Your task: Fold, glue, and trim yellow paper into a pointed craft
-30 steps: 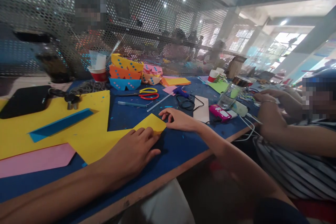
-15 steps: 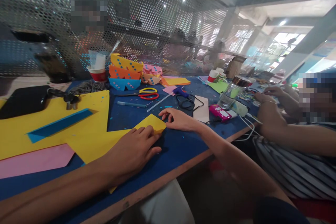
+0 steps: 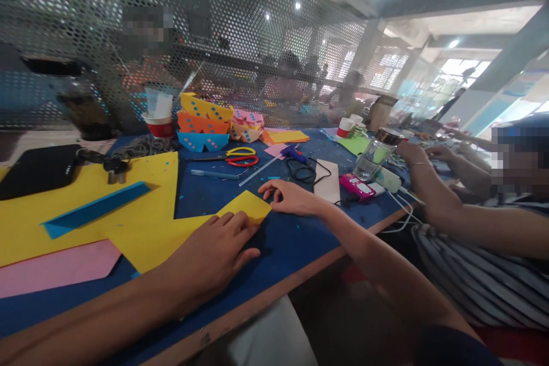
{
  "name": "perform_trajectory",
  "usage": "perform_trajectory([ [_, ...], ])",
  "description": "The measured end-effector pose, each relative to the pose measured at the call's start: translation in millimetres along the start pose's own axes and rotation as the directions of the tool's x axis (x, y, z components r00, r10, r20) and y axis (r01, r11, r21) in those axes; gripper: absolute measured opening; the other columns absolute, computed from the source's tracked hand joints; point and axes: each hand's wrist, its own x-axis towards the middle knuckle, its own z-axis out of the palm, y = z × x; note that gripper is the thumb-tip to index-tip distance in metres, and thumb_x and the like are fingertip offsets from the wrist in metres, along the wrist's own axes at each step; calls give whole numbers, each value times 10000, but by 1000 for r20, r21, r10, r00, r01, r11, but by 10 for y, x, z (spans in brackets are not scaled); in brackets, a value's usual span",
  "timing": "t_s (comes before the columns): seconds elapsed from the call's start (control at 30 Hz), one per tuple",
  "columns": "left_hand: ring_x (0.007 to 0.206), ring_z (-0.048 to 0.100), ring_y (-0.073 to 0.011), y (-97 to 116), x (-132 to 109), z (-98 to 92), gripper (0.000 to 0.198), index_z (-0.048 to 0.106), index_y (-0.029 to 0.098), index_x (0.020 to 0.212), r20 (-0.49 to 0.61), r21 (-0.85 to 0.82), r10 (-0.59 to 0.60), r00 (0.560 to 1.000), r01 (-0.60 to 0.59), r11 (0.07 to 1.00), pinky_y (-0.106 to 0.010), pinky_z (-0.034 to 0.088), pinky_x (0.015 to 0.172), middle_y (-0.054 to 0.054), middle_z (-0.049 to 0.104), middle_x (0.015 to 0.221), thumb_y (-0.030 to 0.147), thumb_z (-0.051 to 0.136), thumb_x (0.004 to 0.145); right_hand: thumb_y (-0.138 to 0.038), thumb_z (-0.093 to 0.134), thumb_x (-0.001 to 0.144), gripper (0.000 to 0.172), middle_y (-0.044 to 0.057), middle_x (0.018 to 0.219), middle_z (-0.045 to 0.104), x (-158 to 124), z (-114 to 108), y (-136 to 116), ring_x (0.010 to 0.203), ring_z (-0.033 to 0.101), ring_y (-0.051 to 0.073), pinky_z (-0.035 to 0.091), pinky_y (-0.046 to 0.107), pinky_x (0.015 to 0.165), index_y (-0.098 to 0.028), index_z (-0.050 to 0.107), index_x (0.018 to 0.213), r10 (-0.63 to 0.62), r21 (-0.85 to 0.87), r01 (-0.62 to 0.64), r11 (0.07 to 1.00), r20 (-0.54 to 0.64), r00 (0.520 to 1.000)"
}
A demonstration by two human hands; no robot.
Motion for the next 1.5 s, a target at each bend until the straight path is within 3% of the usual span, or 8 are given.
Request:
perform_trajectory([
  [0.17,1217,776,-375,-68,-80,71,398,807,280,1486,-64,-11,44,997,-45,999,-516,599,1035,-134,811,1377,522,607,1242,-120,877,873,519,60,1248,790,-39,38,-31,897,681,156,565,318,868,-163,760,1377,2,-55,-3,998,-20,1000],
  [0.37,1232,761,-372,-94,-127,121,459,792,268,1533,-77,45,64,995,-60,997,-509,585,1050,-144,812,1413,567,602,1242,-344,1006,866,684,80,1349,752,-98,136,-85,1091,738,239,573,388,1007,-209,736,1480,-41,-249,27,968,-53,998],
  [0.67,1184,762,-374,-64,-119,106,523,778,238,1559,-98,54,79,992,-74,996,-510,582,1031,-154,816,1370,605,574,1249,-412,1031,828,845,154,1451,722,-81,118,-194,1324,725,371,561,528,1170,-193,692,1571,-8,-307,12,952,14,1000],
  [0.97,1246,755,-376,-41,-127,88,468,801,255,1518,-63,56,58,996,-55,997,-500,571,1055,-146,820,1420,587,667,1218,-196,941,807,688,75,1254,761,17,12,-118,995,708,223,581,355,907,-174,732,1462,17,-150,-11,989,38,999],
  [1.27,1251,762,-382,-51,-152,56,462,798,263,1526,-67,61,79,995,-75,995,-510,583,1043,-145,830,1432,582,658,1224,-48,803,780,597,40,1196,782,61,-124,-80,875,698,149,583,278,818,-172,747,1361,18,-28,-15,999,105,994],
  [1.5,1314,757,-362,-120,-322,289,482,772,306,1590,-150,44,62,987,-56,997,-487,562,1082,-120,833,1529,588,591,1244,5,735,755,610,33,1185,762,75,-137,-53,862,664,136,573,274,827,-171,746,1339,25,-13,-24,1000,111,994],
])
